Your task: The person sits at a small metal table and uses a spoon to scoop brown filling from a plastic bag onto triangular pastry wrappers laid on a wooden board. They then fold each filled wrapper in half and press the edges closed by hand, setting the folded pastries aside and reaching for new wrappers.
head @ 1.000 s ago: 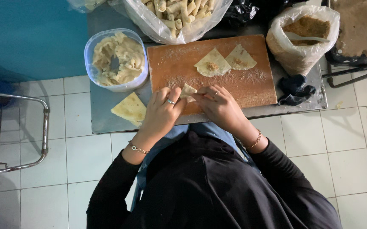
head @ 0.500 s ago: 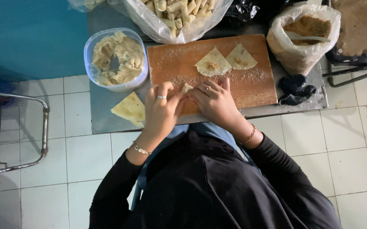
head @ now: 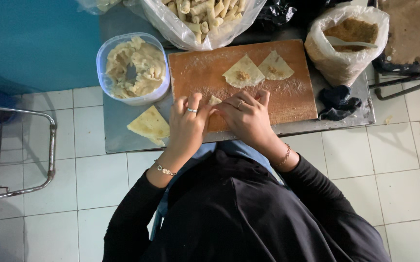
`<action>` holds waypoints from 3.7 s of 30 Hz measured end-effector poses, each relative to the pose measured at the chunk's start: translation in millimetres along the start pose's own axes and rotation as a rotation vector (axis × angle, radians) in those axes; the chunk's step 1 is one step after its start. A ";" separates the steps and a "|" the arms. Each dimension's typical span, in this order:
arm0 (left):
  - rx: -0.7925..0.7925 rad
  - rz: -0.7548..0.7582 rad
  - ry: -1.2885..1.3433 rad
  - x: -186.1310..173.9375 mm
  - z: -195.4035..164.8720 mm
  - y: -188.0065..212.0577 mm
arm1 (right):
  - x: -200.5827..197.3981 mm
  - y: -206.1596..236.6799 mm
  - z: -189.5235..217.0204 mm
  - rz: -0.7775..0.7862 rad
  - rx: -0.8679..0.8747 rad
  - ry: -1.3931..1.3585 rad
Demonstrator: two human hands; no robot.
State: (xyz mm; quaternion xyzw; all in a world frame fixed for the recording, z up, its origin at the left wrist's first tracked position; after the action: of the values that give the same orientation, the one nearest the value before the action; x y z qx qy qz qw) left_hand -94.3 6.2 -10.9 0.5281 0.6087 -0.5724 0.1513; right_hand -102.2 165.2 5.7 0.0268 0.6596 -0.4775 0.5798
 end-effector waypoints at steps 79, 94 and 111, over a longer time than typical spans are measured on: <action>0.019 0.016 -0.055 71.8 -7.8 -93.8 | -17.6 13.4 -81.3 0.000 0.307 0.335; -0.042 0.032 0.207 52.2 -14.2 -101.1 | -13.1 2.1 -86.3 0.037 0.372 0.261; -0.168 0.043 0.421 17.1 -35.7 -29.9 | -19.4 20.2 -43.1 0.009 0.395 -0.331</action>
State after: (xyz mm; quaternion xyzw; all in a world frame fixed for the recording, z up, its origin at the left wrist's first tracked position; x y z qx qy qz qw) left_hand -110.4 51.2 2.4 0.6343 0.6610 -0.3936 0.0763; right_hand -115.8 214.7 3.5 0.0641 0.4496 -0.5924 0.6655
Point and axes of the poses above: each hand's wrist, its own y-axis away from the middle knuckle, its own x-axis out of the palm, z = x × y, the point moved 5 cm from there along -y, towards the middle knuckle, and after that the axes turned 8 degrees about -x, right-handed, at the moved point
